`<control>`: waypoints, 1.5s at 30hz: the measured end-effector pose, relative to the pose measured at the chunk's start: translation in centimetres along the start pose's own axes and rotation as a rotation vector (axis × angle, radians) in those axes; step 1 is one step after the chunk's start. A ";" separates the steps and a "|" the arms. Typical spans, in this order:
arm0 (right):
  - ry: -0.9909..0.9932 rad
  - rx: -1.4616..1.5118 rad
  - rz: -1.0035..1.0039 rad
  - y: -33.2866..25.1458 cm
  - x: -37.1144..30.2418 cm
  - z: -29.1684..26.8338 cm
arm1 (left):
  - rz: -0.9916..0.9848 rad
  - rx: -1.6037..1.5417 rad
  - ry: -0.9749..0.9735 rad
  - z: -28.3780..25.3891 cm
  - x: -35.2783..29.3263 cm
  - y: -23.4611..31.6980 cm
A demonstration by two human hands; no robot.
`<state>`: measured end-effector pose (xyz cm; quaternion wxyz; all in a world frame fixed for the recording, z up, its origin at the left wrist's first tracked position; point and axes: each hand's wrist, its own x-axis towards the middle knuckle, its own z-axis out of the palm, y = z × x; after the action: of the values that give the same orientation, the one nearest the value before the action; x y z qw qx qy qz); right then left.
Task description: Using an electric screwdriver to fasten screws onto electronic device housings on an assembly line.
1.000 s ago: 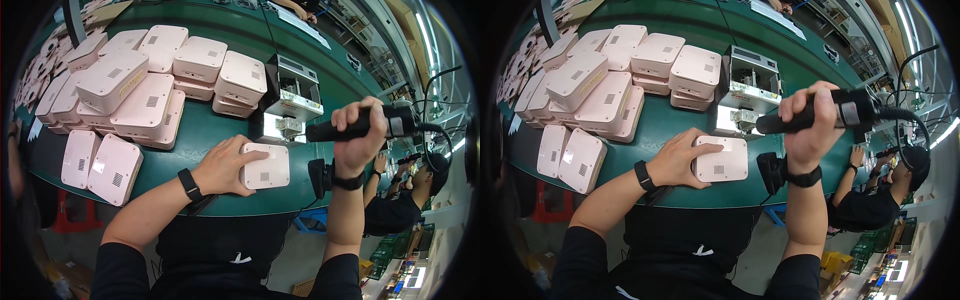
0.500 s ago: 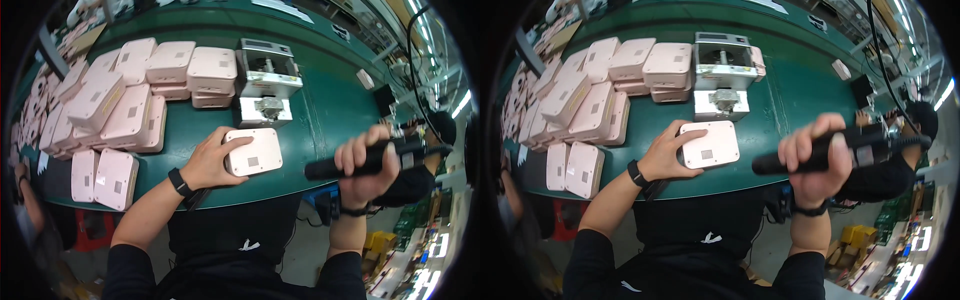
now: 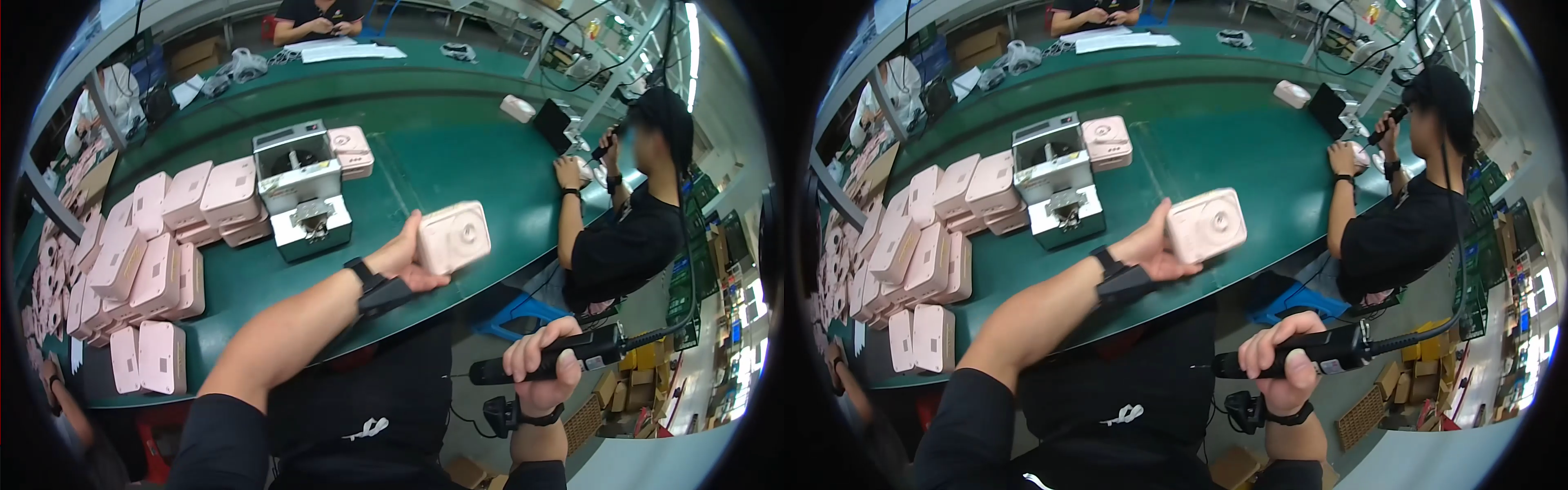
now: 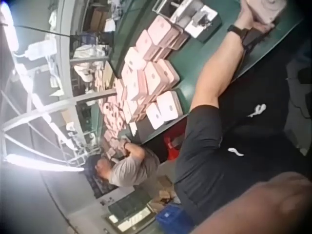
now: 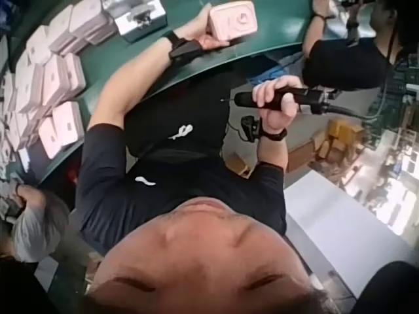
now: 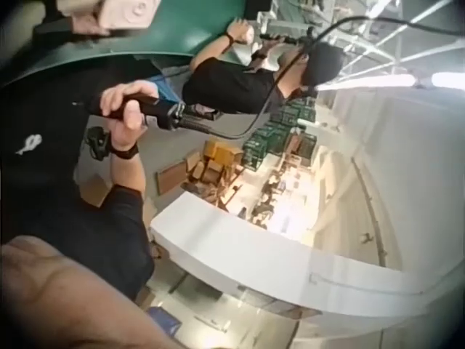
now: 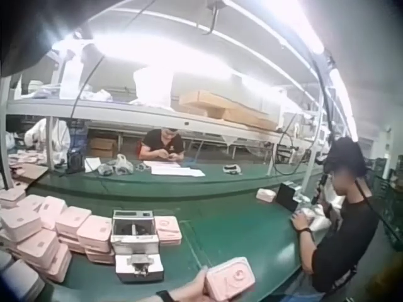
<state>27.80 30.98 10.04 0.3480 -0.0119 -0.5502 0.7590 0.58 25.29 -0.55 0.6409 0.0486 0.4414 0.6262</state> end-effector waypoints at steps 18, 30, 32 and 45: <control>0.128 0.111 0.111 4.7 0.1 -5.0 | 0.427 1.813 1.677 -9.4 -33.9 -11.9; -0.053 0.058 0.141 5.6 1.3 -0.3 | 0.453 1.807 1.294 -9.2 -35.4 -14.9; -0.061 0.021 0.119 5.4 1.5 0.7 | 0.537 1.804 1.143 -8.4 -33.6 -14.0; -0.139 0.030 -0.089 5.2 8.6 9.8 | 0.972 1.608 0.437 -10.4 -23.5 -4.0</control>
<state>14.71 26.72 12.69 0.3427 0.0705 -0.5616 0.7498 1.20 -0.48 2.54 -0.0098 0.5331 0.7796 0.3287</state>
